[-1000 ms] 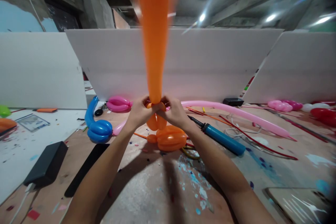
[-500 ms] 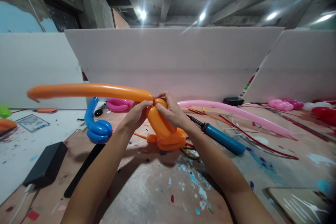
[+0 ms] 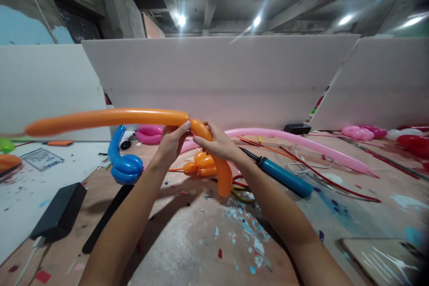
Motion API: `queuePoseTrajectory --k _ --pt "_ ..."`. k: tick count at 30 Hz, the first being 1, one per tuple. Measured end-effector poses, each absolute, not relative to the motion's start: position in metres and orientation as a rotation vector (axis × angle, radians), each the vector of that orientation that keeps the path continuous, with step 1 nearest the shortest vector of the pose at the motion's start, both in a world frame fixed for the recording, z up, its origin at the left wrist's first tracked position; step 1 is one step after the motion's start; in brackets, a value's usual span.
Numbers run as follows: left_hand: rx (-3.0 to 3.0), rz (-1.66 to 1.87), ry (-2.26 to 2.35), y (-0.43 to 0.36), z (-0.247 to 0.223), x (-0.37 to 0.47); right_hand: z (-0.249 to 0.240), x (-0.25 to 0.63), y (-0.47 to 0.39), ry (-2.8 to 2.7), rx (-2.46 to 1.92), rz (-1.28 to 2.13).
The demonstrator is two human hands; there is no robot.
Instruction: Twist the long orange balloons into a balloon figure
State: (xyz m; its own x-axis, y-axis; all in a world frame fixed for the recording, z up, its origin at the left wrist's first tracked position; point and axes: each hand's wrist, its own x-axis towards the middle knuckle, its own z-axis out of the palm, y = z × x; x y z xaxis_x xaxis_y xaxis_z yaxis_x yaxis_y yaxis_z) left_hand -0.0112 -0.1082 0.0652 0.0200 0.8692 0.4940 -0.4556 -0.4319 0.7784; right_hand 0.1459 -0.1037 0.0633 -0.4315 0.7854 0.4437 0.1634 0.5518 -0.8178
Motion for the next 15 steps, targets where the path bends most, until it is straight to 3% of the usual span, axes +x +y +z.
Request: queuePoseTrajectory --k 9,11,15 --pt "1.066 1.871 0.628 -0.084 0.065 -0.053 0.061 0.167 -0.082 -2.028 -0.78 1.409" --pt "1.08 1.803 0.81 -0.078 0.063 -0.066 0.058 0.173 -0.074 -2.018 -0.847 1.302" --pt "1.592 1.293 1.255 -0.087 0.065 -0.076 0.055 0.177 -0.064 -1.965 -1.05 0.844"
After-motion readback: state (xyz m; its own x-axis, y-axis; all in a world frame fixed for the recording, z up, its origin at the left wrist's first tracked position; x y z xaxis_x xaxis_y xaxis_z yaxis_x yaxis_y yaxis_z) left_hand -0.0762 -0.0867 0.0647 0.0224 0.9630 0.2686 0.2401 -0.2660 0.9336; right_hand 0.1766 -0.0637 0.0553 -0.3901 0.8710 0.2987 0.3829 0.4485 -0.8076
